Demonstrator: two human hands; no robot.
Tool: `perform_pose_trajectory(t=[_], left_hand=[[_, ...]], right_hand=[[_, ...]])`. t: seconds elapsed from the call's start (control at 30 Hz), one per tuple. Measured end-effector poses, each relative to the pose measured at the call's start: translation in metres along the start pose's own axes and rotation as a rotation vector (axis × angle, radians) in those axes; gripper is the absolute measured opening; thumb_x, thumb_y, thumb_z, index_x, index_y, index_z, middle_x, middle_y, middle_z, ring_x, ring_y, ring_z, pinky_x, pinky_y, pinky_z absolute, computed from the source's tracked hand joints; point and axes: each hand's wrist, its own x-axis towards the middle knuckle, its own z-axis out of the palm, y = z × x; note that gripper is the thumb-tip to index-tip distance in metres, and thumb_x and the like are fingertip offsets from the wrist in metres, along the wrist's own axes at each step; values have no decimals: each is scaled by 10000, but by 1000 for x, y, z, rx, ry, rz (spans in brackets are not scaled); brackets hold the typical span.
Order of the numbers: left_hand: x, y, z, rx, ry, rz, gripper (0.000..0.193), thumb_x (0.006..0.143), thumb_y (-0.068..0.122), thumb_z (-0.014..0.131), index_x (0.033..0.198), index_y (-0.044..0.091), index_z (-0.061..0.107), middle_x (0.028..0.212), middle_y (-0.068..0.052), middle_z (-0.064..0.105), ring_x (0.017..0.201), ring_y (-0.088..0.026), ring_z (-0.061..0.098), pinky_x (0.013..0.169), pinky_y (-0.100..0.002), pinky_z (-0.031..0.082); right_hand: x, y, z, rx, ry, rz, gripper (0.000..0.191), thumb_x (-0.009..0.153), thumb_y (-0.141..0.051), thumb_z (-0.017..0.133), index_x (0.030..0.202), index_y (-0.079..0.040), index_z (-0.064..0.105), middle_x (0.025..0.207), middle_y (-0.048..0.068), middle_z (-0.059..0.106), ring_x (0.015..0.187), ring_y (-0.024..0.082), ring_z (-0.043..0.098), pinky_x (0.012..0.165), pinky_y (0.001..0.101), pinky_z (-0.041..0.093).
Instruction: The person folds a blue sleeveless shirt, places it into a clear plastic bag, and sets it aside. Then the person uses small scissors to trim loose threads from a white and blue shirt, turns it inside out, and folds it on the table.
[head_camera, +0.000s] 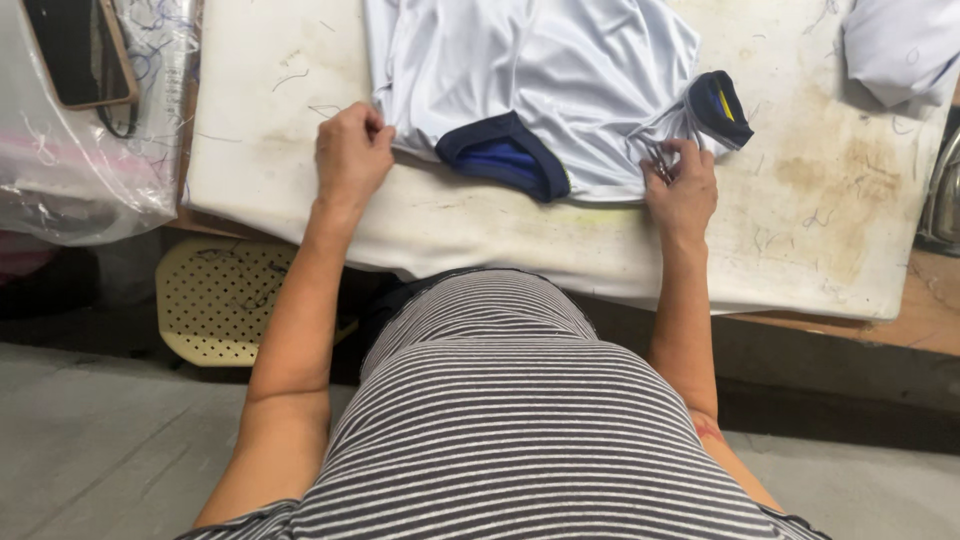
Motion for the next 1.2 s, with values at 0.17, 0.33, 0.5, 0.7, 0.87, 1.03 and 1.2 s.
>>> perform_pose_trajectory(t=[0.17, 0.33, 0.5, 0.7, 0.87, 1.03, 1.2], left_hand=[[-26, 45, 16, 156, 170, 311, 149, 947, -12, 729, 1059, 14, 633, 1055, -115, 651, 971, -287, 673, 810, -405, 553], [-38, 110, 98, 34, -95, 490, 282, 810, 256, 814, 864, 28, 657, 892, -135, 637, 854, -333, 668, 693, -443, 537], [-33, 111, 127, -14, -127, 438, 138, 847, 158, 760, 860, 49, 676, 877, -104, 676, 826, -306, 689, 695, -433, 543], [-47, 89, 108, -502, -177, 183, 97, 888, 54, 740, 874, 11, 654, 760, -83, 669, 660, -178, 637, 638, -326, 510], [-54, 87, 104, -621, -230, 96, 103, 932, 67, 730, 880, 21, 654, 748, -12, 667, 687, -70, 586, 651, -244, 505], [-52, 82, 106, -618, -213, 58, 110, 936, 91, 733, 880, 24, 666, 744, 8, 679, 678, -58, 599, 627, -237, 498], [-49, 83, 105, -626, -209, 70, 109, 941, 103, 732, 880, 31, 677, 772, 4, 688, 703, -58, 603, 614, -237, 489]], right_hand=[[-11, -18, -22, 16, 62, -84, 262, 852, -40, 808, 1097, -76, 723, 919, 86, 638, 788, 243, 646, 711, 388, 515], [-3, -52, 14, 513, -28, -182, 170, 911, 50, 698, 1068, -15, 683, 980, 63, 681, 884, 135, 685, 725, 277, 596], [-28, -70, 66, 669, -188, -76, 34, 985, 18, 682, 1010, 11, 660, 849, 17, 632, 805, 62, 552, 689, 216, 483], [-39, -67, 62, 887, -314, 191, 113, 1040, -121, 694, 1024, -23, 640, 850, -45, 597, 723, 31, 506, 611, 217, 423], [-24, -75, 30, 1038, -530, 206, 192, 1081, -238, 626, 1173, -74, 663, 852, -61, 587, 723, 27, 529, 634, 208, 456], [-33, -99, -5, 254, -209, -436, 195, 990, -213, 767, 1074, -50, 699, 817, 52, 668, 654, 163, 647, 603, 319, 513], [-41, -119, -22, 37, -216, -560, 175, 926, -193, 811, 969, -58, 708, 817, 80, 706, 618, 256, 672, 572, 375, 506]])
